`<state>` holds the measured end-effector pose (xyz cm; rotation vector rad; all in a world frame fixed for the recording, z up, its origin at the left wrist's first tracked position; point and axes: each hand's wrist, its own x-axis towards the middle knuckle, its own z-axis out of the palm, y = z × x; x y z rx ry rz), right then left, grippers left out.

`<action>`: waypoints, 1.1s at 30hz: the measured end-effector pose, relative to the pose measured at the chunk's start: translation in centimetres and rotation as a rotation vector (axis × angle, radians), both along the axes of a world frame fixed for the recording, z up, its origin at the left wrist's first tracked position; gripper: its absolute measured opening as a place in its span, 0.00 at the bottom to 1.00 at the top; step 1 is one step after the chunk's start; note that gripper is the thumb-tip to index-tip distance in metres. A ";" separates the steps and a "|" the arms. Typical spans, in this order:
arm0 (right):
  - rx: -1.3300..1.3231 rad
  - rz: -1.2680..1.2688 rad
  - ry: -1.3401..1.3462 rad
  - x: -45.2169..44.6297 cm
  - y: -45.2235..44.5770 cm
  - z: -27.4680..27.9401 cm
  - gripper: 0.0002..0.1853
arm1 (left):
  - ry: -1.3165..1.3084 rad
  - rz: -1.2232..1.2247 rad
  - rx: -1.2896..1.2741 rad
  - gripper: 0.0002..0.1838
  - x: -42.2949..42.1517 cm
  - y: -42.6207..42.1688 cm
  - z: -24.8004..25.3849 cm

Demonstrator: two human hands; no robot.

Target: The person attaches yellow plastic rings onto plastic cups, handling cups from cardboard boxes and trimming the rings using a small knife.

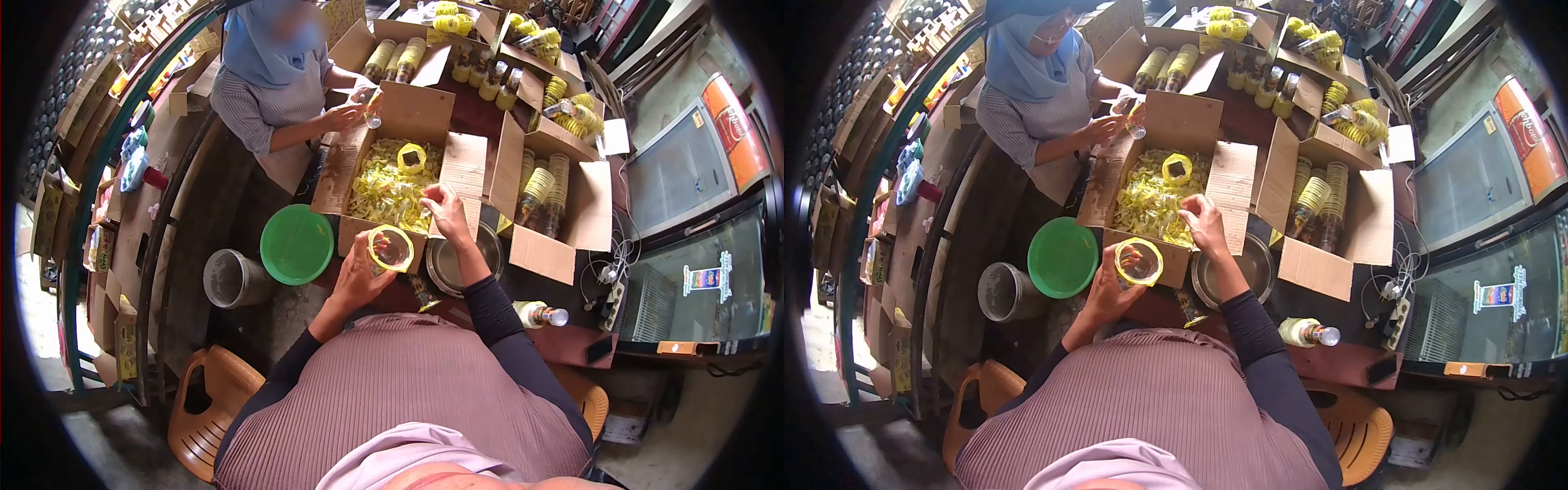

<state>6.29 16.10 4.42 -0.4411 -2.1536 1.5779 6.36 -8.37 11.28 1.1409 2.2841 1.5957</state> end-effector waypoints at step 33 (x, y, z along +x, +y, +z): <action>0.365 -0.241 -0.765 27.7 -4.3 -11.7 0.07 | -0.409 -0.191 -0.106 0.29 2.0 0.1 -4.8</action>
